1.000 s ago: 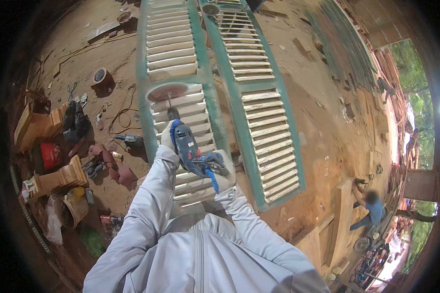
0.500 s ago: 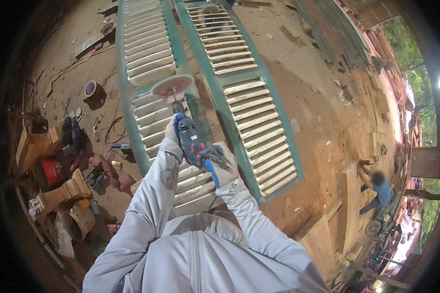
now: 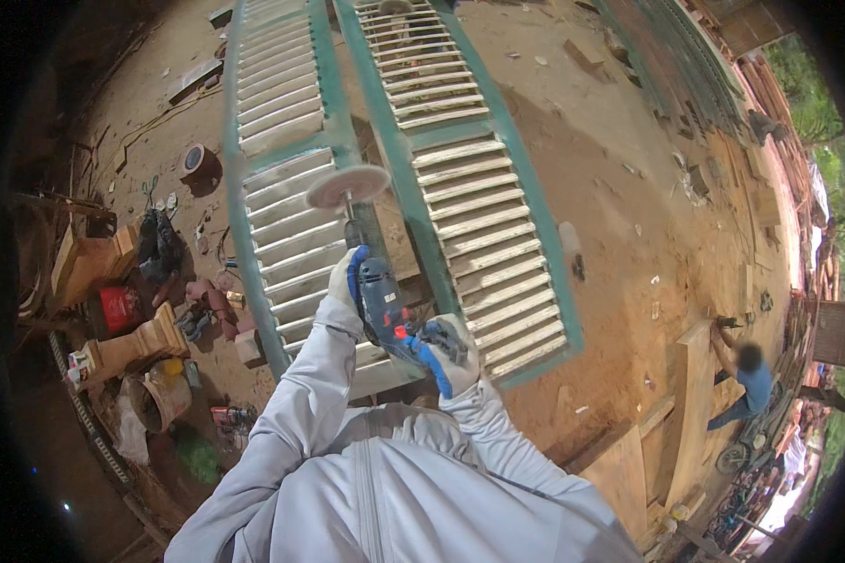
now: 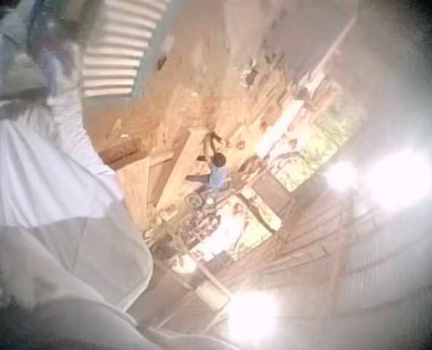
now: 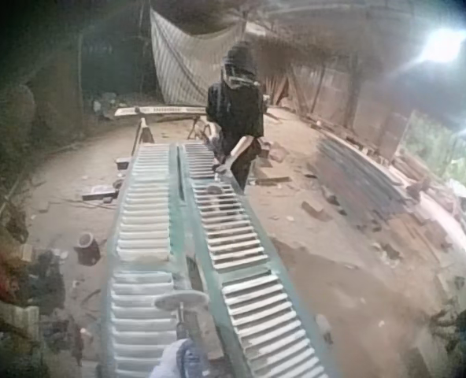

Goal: The person uses an orbital sander to smooth the surface of a green wooden slatted structure. The person moves the sander back and forth across the slats, maintaining consistent pressure and coverage.

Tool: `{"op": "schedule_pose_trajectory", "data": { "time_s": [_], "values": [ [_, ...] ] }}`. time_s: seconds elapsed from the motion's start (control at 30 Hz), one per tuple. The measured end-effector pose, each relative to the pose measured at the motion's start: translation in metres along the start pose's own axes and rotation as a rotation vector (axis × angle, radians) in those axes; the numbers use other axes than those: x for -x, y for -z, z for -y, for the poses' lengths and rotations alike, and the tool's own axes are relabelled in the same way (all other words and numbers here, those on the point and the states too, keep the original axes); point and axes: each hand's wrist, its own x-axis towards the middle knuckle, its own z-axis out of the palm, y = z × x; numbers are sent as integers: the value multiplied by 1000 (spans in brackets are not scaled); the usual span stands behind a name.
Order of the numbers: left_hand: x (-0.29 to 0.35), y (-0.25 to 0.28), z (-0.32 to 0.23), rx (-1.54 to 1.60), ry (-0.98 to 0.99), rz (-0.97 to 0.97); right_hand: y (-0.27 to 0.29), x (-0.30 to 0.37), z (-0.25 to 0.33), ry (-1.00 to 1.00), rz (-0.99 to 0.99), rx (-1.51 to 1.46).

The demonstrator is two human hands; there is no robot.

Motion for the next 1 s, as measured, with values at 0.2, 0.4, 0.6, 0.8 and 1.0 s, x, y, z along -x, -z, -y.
{"op": "schedule_pose_trajectory", "data": {
  "time_s": [0.2, 0.4, 0.6, 0.8, 1.0],
  "values": [
    [45, -27, 27, 61, 43, 34, 13, 4, 51, -57, 81, -247],
    [76, -5, 43, -30, -72, 24, 43, 12, 42, -169, 219, -198],
    [101, 38, 35, 92, -15, 36, 25, 28, 31, -128, 405, -185],
    [132, 49, 47, 110, 57, 102, 16, 86, 0, -75, 446, -269],
    [158, 19, 100, 88, 200, 115, 44, 153, 3, 31, 143, -348]
  ]
}}
